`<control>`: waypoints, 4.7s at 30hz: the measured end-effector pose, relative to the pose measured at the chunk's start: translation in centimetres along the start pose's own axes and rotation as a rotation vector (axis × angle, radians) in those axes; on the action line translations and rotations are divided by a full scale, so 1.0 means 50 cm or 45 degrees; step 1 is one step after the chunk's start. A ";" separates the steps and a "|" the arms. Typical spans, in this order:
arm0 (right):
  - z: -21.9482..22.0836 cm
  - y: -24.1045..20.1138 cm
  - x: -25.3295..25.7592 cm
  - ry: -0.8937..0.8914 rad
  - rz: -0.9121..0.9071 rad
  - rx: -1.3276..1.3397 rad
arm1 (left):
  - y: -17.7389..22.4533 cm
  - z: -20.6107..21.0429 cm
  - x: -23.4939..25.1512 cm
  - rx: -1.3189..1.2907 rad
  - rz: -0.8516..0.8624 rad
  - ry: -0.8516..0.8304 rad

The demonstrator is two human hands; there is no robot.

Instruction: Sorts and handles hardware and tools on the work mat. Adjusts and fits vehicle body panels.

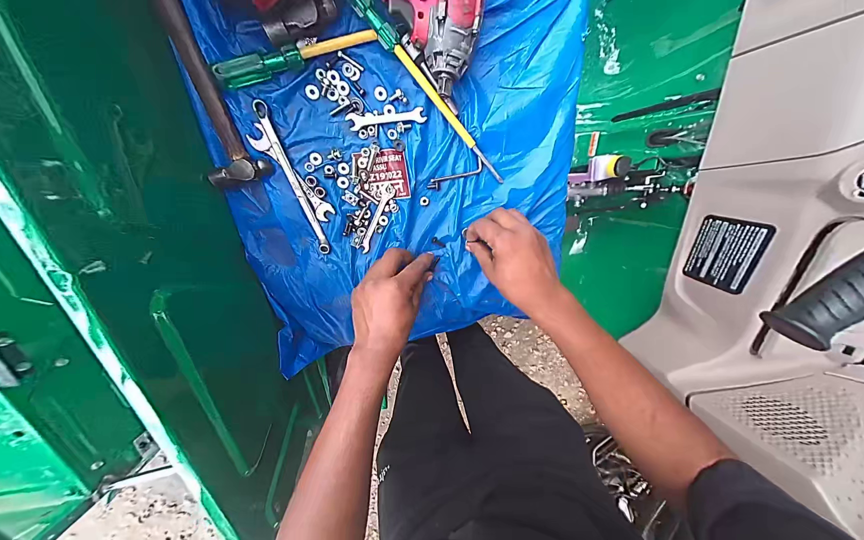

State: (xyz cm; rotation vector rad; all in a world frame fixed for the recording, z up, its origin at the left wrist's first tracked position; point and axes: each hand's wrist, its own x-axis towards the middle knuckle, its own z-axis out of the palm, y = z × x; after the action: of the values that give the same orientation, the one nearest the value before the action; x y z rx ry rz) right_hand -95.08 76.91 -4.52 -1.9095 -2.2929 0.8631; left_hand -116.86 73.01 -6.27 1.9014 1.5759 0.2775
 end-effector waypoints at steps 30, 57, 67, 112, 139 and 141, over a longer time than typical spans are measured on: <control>0.055 -0.109 -0.118 0.273 0.493 1.787 | 0.093 0.035 -0.087 -1.788 -0.460 0.481; -0.036 0.095 -0.040 0.042 -0.186 0.252 | 0.156 0.010 -0.247 -1.897 -0.993 0.330; -0.067 0.071 -0.050 -0.043 -0.112 0.287 | 0.250 -0.005 -0.509 -1.669 -0.899 0.389; -0.224 0.359 -1.580 0.854 0.594 1.957 | 1.082 0.230 -0.608 -1.871 0.018 0.014; -0.350 0.480 -1.299 0.845 0.404 1.876 | 1.075 0.179 -0.589 -1.257 0.254 0.113; -0.355 0.478 -1.269 0.800 0.398 1.887 | 1.084 0.174 -0.598 -1.184 0.236 0.141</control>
State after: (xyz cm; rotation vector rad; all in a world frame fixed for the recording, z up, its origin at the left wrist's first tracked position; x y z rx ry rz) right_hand -51.64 27.77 20.16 -1.3717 -0.5352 1.1832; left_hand -76.43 38.15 26.22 1.2846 1.0299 1.0095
